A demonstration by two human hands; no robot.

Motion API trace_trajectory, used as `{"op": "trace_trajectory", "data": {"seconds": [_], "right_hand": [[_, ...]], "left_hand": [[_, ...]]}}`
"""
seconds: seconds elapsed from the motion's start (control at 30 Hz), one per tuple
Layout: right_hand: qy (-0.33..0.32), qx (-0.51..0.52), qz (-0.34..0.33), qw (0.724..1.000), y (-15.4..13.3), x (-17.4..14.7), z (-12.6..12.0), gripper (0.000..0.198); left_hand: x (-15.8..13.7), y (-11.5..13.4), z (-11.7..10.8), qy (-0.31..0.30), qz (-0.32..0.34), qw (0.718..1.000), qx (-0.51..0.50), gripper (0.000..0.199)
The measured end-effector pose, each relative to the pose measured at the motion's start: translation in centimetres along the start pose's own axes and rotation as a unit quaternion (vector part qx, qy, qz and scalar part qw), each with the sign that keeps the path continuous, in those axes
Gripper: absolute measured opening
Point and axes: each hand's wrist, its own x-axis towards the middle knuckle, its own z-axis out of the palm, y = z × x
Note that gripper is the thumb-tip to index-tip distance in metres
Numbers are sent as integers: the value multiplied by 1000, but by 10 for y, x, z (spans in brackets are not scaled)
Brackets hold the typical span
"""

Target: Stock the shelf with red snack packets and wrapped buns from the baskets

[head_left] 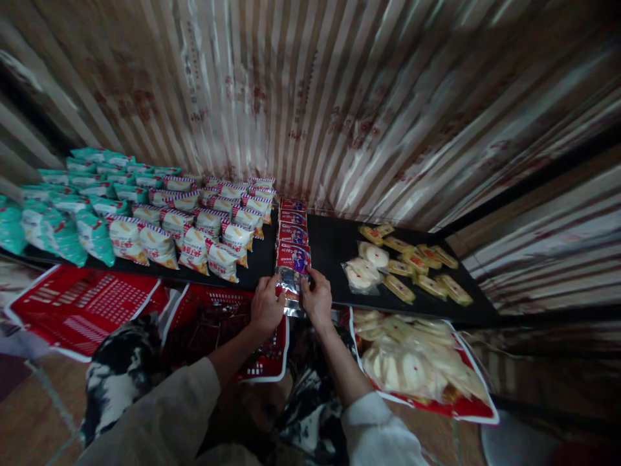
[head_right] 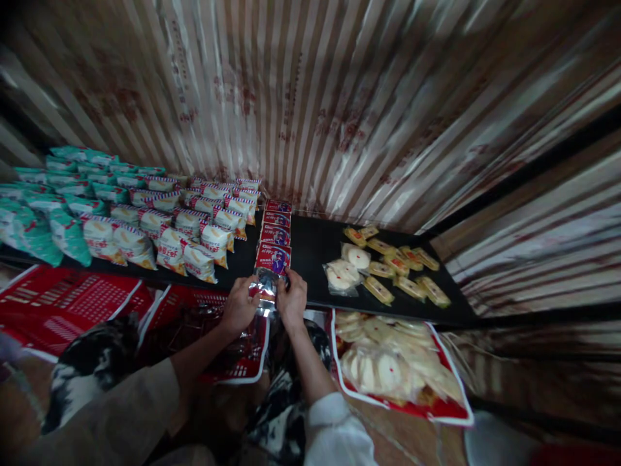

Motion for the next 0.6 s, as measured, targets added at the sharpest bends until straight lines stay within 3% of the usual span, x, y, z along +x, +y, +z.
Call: {"op": "trace_trajectory", "data": {"seconds": [0.13, 0.4, 0.6], "right_hand": [[-5, -37, -8, 999, 1, 0, 1, 42], [-9, -57, -28, 998, 2, 1, 5, 40], [83, -12, -109, 990, -27, -26, -17, 35]], "left_hand": [[-1, 2, -1, -15, -4, 998, 56, 41], [-1, 4, 0, -15, -2, 998, 65, 43], [-10, -6, -21, 34, -14, 998, 55, 44]]}}
